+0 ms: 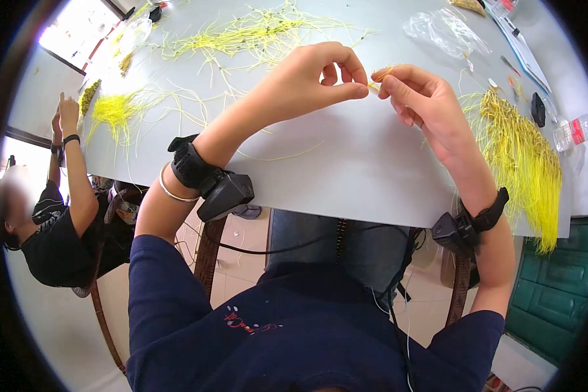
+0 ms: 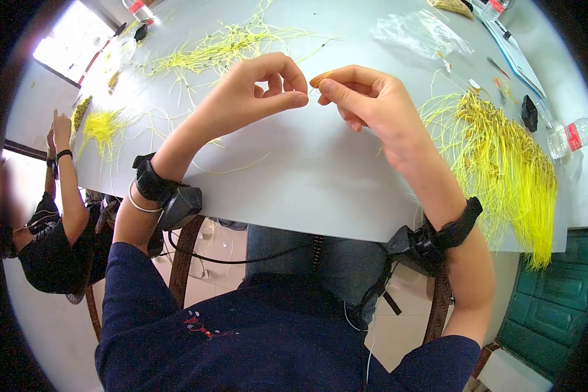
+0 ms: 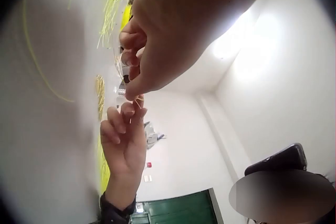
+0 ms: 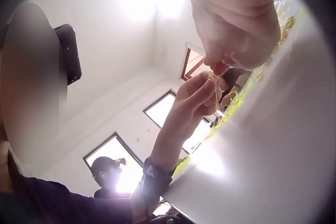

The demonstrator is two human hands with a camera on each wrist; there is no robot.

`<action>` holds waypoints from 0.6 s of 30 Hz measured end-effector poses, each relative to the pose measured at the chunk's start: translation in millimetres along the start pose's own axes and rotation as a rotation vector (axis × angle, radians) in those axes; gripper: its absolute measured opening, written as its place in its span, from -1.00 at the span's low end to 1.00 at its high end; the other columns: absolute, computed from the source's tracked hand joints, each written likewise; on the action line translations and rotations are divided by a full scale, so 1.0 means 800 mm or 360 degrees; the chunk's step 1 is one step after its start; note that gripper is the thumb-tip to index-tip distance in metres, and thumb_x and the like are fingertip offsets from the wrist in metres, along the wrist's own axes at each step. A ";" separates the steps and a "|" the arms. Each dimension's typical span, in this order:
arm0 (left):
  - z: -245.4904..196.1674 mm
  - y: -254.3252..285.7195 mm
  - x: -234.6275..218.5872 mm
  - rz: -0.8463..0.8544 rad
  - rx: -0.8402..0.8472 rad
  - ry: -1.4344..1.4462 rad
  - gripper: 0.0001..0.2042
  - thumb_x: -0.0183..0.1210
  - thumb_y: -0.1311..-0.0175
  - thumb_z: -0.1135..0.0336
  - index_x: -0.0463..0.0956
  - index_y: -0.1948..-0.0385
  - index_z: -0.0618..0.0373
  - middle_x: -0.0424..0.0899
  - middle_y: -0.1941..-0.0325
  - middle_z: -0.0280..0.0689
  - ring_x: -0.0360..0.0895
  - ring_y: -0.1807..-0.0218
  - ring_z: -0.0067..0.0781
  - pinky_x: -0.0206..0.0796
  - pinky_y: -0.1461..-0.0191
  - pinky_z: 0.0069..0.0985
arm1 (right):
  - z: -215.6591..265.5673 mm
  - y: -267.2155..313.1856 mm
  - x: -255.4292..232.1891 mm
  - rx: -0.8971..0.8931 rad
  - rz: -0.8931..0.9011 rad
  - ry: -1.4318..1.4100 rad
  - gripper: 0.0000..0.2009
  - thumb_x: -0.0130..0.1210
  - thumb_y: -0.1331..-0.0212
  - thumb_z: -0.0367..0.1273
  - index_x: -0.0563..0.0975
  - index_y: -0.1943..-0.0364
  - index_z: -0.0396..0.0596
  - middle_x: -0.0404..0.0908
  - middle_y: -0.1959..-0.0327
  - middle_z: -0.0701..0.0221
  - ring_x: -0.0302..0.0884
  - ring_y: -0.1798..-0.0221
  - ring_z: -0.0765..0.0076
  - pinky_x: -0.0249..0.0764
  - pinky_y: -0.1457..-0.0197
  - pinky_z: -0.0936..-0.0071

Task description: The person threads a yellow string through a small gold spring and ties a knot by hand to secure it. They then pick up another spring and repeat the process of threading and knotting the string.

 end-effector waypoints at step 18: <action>0.002 0.001 0.009 0.0040 -0.0033 0.0175 -0.80 0.21 -0.10 0.21 0.50 0.43 0.15 0.47 0.50 -0.50 0.26 0.49 -0.74 0.16 0.46 -0.75 | 0.019 0.003 0.011 -0.0189 0.0147 0.0024 -0.85 0.04 -0.14 -0.36 0.55 0.29 -0.12 0.47 0.47 0.54 0.28 0.40 0.70 0.23 0.40 0.75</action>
Point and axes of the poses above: each hand's wrist, its own y-axis away from the middle knuckle, its own x-axis out of the palm, z = x × y, the point moved 8 cm from there along -y, towards the middle knuckle
